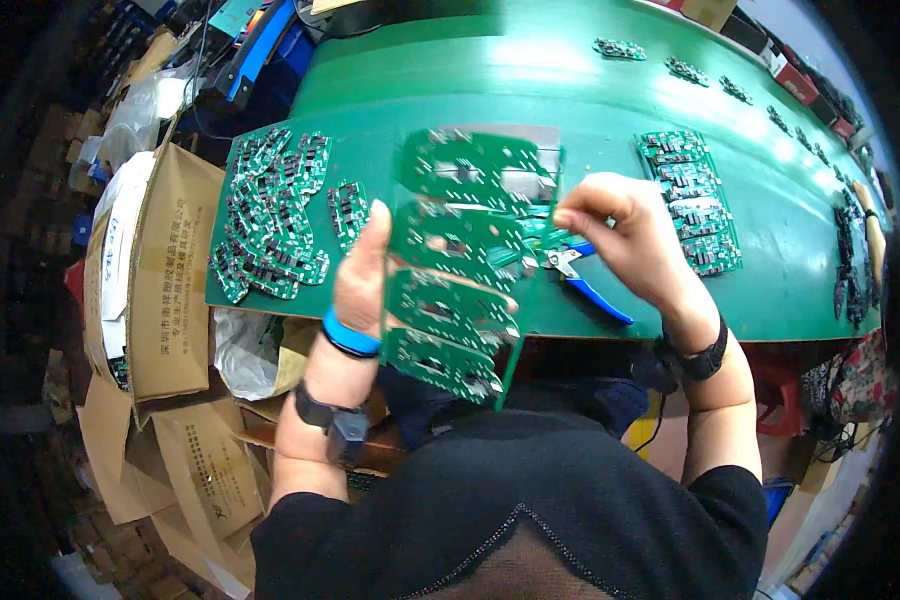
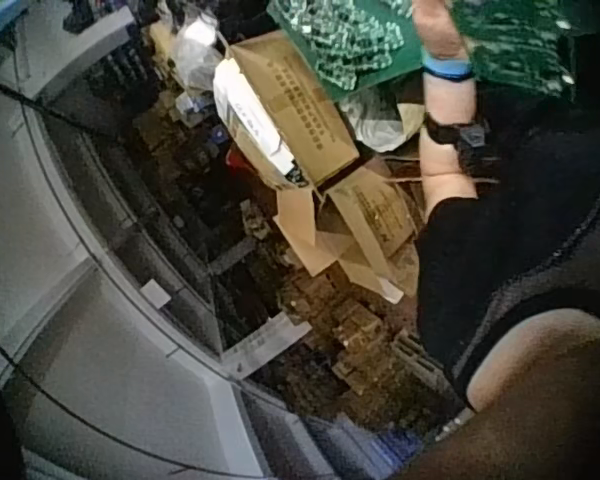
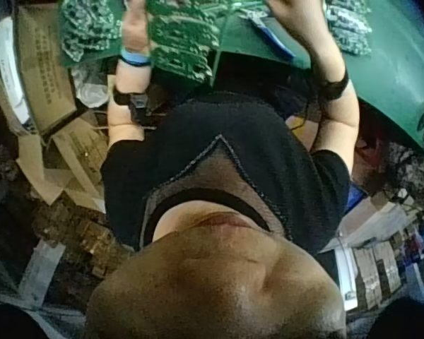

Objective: Separating and trimming printed circuit boards using pliers at an assembly line.

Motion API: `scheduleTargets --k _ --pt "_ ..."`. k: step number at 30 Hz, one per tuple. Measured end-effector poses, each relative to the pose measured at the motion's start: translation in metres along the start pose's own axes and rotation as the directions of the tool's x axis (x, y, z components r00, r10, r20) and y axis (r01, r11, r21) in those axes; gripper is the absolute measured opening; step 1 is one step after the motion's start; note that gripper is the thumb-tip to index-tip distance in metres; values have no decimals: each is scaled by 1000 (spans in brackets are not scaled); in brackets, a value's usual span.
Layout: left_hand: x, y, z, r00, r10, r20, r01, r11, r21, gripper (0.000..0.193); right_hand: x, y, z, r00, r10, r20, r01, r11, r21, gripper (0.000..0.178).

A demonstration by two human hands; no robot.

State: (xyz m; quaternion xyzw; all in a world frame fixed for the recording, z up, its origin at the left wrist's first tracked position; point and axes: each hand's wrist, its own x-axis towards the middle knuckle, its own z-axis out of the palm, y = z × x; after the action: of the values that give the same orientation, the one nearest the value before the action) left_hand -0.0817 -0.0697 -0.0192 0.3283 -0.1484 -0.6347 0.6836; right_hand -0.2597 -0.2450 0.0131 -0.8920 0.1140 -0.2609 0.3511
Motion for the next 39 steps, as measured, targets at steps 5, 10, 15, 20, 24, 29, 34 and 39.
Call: scheduleTargets --k 5,10,15,20,24,29,34,39 --pt "21 89 36 926 349 145 -345 622 703 43 14 7 -2 993 107 44 -107 994 14 12" --pt "104 132 39 859 174 482 -433 -257 864 40 23 27 22 989 23 143 -8 994 -107 15" --pt "139 99 48 869 27 494 -371 -626 686 34 20 44 32 987 -2 158 28 987 -160 7" --pt "147 80 42 909 64 411 -272 -656 704 35 20 44 31 946 176 272 -183 983 -1 8" --pt "150 77 43 884 57 463 -317 -655 686 34 13 57 35 987 -23 161 36 996 -83 8" --pt "144 76 42 878 32 477 -345 -647 680 33 18 47 30 962 118 245 -104 992 -67 11" --pt "145 68 46 880 26 475 -340 -662 668 32 19 53 31 979 18 203 16 986 -165 18" --pt "167 77 36 829 6 559 -403 -686 605 49 20 53 30 986 -2 166 30 985 -170 17"
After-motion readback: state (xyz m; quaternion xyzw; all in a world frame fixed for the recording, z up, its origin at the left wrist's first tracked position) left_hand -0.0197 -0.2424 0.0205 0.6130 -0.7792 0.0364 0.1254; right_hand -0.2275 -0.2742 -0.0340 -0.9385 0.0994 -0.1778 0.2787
